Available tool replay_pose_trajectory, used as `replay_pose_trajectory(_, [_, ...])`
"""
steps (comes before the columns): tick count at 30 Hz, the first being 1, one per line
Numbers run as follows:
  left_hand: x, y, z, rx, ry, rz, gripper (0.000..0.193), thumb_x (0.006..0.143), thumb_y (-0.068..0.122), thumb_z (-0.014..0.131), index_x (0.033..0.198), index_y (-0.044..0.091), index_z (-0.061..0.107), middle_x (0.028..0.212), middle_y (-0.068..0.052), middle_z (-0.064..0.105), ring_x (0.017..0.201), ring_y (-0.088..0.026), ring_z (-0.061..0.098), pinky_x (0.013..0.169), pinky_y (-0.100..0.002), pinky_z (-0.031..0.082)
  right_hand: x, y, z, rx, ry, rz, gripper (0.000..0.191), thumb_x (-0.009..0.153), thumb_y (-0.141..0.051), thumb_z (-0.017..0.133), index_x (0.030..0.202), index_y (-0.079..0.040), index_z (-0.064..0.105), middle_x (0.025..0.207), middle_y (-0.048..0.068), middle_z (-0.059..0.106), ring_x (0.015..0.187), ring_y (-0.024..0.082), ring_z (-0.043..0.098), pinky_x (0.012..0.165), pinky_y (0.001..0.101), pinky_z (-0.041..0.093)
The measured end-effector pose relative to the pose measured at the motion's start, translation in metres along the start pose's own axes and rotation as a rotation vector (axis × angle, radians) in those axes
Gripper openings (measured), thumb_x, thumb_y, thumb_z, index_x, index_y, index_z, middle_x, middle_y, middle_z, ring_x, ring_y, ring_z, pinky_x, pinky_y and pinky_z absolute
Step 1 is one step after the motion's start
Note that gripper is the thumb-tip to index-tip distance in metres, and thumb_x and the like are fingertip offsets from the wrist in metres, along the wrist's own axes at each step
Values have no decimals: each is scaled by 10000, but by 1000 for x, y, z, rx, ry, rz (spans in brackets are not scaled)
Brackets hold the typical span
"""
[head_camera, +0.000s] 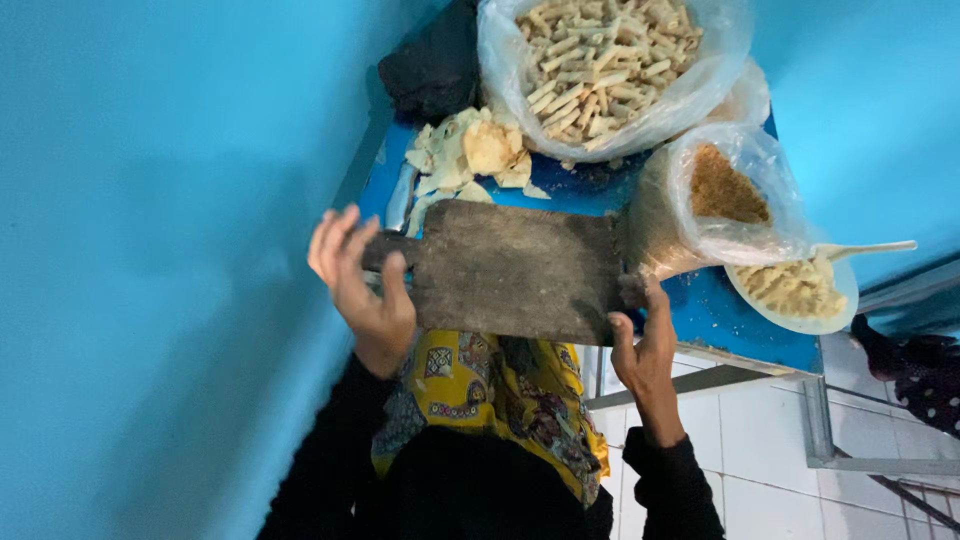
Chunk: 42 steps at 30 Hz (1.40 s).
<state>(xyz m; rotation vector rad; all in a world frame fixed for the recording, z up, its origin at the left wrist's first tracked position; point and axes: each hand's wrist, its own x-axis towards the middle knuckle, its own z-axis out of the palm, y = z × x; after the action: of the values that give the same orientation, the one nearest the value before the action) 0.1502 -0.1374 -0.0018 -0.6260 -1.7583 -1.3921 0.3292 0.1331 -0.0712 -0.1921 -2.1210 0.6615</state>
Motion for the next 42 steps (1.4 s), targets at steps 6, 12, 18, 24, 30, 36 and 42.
replay_pose_trajectory(6, [-44, 44, 6, -124, 65, 8, 218, 1112, 252, 583, 1170, 68, 683, 1392, -71, 609, 1464, -328, 461, 1229, -509, 421, -12, 21, 1, 19, 116, 29, 419, 1032, -105, 629, 1406, 48, 520, 1209, 213, 661, 1072, 293, 684, 939, 373, 550])
replay_pose_trajectory(12, [-84, 34, 44, 46, -153, 280, 423, 1092, 434, 317, 1102, 290, 714, 1312, 150, 673, 1411, -148, 538, 1288, -554, 156, -11, 29, -4, 60, 149, 67, 430, 1011, -91, 641, 1401, 42, 519, 1172, 197, 683, 1050, 263, 696, 914, 358, 561])
replay_pose_trajectory(18, [-86, 15, 68, 169, -439, 357, 362, 1107, 390, 501, 1386, 196, 628, 1351, -5, 653, 1389, -219, 512, 1234, -669, 128, 0, 21, -22, 123, 56, -32, 385, 1018, -83, 623, 1373, 38, 536, 1179, 198, 694, 1050, 270, 700, 899, 385, 571])
replay_pose_trajectory(24, [-71, 9, 79, 148, -517, 323, 345, 1117, 337, 533, 1413, 179, 609, 1331, -6, 659, 1379, -220, 519, 1237, -646, 181, 64, 46, -108, -42, 404, -214, 246, 1229, -194, 517, 1309, 32, 572, 1207, 154, 634, 984, 278, 606, 902, 342, 511])
replay_pose_trajectory(30, [-57, 10, 87, 16, -295, 316, 300, 1095, 303, 513, 1365, 227, 621, 1278, 40, 671, 1333, -166, 570, 1266, -634, 207, 233, 129, -170, 277, 273, 99, 364, 1228, -165, 536, 1522, -9, 389, 1090, 147, 614, 898, 186, 636, 749, 334, 552])
replay_pose_trajectory(36, [-19, 4, 92, 148, -460, 241, 231, 1080, 285, 522, 1262, 204, 638, 1216, 3, 686, 1309, -219, 560, 1236, -686, 165, 363, 212, -141, 168, -114, 503, 669, 942, -33, 626, 1547, -34, 340, 1137, 163, 664, 903, 215, 687, 701, 355, 630])
replay_pose_trajectory(42, [-4, -4, 122, 192, -563, 104, 267, 1038, 287, 550, 1261, 191, 662, 1220, -25, 683, 1303, -248, 567, 1225, -699, 158, 421, 263, -104, -314, -372, 418, 776, 842, -73, 729, 1553, -75, 419, 1307, 187, 653, 1077, 327, 667, 854, 443, 557])
